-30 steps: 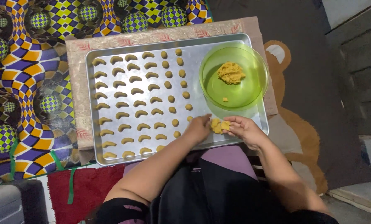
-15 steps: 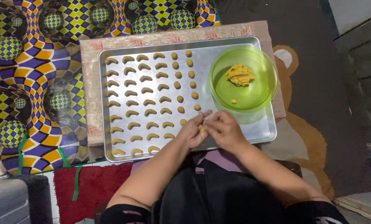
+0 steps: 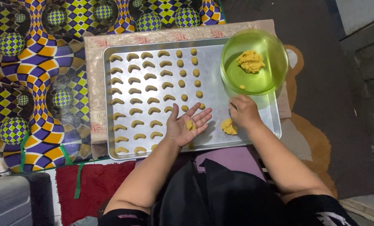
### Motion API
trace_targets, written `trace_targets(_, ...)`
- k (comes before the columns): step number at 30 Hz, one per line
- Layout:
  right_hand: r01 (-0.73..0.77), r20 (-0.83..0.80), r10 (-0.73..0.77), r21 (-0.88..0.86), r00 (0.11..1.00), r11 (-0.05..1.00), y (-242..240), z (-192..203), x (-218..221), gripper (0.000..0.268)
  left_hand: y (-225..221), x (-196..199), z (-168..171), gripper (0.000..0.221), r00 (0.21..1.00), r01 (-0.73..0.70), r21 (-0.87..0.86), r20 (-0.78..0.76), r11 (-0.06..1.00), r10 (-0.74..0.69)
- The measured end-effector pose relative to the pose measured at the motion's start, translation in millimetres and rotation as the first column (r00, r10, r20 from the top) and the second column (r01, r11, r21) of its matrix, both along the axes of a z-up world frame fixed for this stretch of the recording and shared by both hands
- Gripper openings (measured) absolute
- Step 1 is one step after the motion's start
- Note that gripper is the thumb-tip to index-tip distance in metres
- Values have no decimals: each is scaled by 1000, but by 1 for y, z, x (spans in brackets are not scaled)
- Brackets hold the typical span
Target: Shaping small pieces of dough into crescent shapes and arranging them on a baking tray.
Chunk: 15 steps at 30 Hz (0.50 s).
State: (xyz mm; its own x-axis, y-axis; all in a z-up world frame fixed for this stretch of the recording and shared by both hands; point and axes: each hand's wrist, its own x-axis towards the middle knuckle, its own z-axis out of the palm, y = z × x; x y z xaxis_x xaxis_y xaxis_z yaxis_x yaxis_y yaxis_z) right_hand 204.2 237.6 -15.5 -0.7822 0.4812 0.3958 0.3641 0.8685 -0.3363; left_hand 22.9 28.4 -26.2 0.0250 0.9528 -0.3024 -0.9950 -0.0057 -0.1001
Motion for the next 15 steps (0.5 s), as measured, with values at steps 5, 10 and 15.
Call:
trace_targets(5,235,606,18,-335,795,912,-11,-23,22,28,2,-1,0,104,1000,4,-9,24,1000,-4)
trace_targets(10,288,620,-8,-353,784,890,-33,-28,26,24,3,5,2,104,999,35,-8,2,999,-35)
trace_targets(15,140,486,-41,-169,873,976,-42,-40,36,9,1,5,-8,105,996,39,-9,-78,999,-40)
